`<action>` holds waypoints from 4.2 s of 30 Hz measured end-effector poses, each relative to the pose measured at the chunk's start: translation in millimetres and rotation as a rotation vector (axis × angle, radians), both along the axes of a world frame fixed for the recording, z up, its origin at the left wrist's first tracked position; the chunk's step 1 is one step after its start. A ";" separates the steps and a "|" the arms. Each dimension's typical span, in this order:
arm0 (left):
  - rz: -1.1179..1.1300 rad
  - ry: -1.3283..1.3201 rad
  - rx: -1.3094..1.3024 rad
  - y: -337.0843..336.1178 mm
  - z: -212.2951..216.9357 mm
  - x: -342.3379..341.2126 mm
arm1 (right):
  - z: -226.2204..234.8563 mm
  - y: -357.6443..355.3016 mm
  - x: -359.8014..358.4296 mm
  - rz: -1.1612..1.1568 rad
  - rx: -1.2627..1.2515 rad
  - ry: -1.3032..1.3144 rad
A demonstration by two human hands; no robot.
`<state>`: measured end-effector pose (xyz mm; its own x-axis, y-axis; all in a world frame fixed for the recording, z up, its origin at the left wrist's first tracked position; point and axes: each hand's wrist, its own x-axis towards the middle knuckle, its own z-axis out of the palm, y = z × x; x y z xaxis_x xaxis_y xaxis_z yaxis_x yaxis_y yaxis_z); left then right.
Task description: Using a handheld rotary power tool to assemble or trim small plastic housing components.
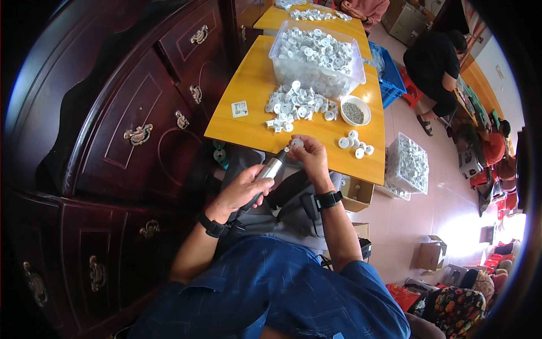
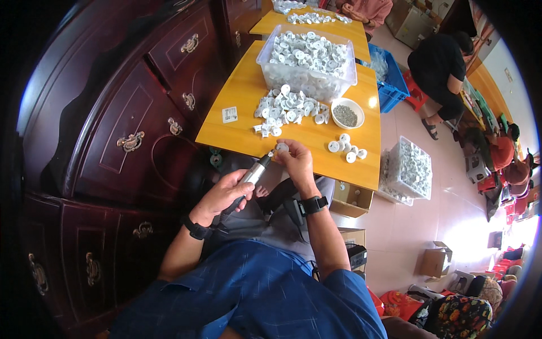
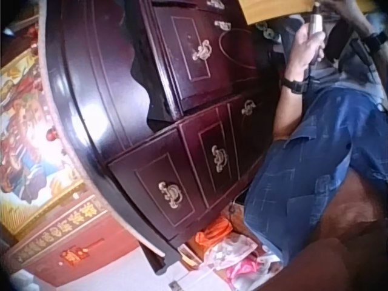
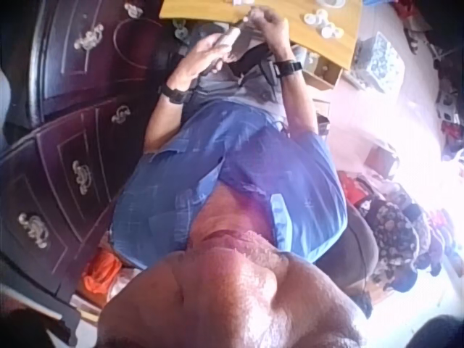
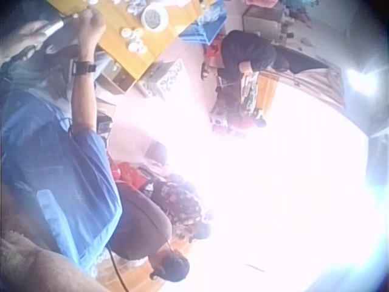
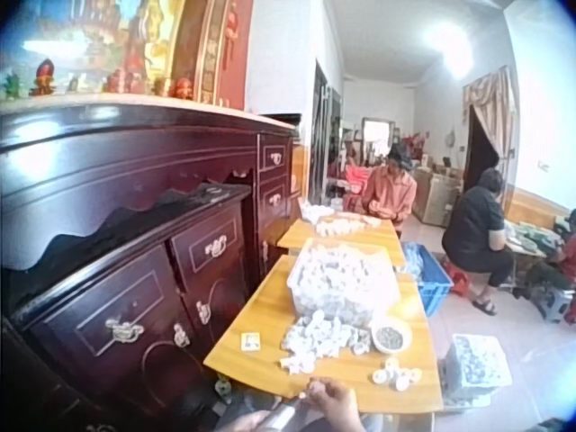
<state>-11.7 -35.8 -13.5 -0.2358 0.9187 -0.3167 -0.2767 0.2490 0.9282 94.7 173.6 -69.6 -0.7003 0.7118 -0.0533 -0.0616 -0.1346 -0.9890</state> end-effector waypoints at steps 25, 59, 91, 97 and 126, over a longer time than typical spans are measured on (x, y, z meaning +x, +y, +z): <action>-0.006 1.350 -0.247 91.3 -15.7 -121.4 | 230.1 3.6 119.1 -0.581 0.763 0.428; 0.533 1.158 0.716 -51.2 221.1 -20.3 | 339.1 56.3 173.5 0.686 1.043 0.933; 0.639 1.525 0.536 -119.5 265.5 -10.6 | 300.9 37.7 167.7 0.334 0.650 1.203; 0.591 1.584 0.547 -120.9 271.8 -30.6 | 286.1 27.5 167.6 0.197 0.599 1.240; 0.418 1.810 0.494 -138.4 270.1 -56.5 | 236.2 42.2 156.6 -0.375 0.236 1.361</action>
<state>-68.2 -174.2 256.6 -0.1323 0.6431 0.7543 0.9911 0.0965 0.0916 251.3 215.8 166.7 0.1189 0.7603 0.6386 -0.9574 0.2582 -0.1292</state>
